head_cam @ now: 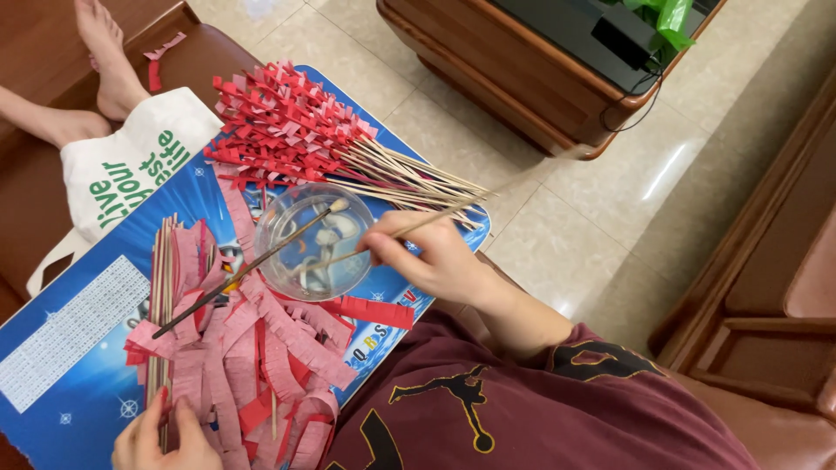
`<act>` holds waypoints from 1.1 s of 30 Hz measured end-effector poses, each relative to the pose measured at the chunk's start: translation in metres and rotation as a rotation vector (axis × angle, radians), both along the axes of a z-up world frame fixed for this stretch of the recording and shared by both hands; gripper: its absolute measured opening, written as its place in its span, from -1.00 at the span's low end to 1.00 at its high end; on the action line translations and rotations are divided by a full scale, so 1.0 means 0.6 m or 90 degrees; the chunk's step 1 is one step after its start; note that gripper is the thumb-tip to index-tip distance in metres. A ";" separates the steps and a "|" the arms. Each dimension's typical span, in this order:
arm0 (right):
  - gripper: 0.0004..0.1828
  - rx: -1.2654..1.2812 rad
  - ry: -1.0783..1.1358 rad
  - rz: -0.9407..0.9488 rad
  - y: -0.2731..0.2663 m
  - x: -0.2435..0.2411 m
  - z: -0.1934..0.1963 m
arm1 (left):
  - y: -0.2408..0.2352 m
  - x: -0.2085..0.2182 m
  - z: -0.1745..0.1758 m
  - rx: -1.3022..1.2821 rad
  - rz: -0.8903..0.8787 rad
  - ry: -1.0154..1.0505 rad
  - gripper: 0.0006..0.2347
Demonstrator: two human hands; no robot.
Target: Rolling red and pink paper strips onto wooden sticks and applying glue to create paper flowers.
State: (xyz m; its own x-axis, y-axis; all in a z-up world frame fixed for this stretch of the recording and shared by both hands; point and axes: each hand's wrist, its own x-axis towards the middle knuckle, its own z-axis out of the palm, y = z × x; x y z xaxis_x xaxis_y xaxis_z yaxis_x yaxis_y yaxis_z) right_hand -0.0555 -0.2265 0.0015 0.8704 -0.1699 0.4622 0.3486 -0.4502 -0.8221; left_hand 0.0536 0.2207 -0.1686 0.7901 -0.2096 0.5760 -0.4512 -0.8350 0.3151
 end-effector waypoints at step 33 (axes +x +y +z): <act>-0.56 0.141 0.020 0.114 0.006 -0.008 0.011 | -0.100 0.039 0.202 -0.153 0.026 0.049 -0.73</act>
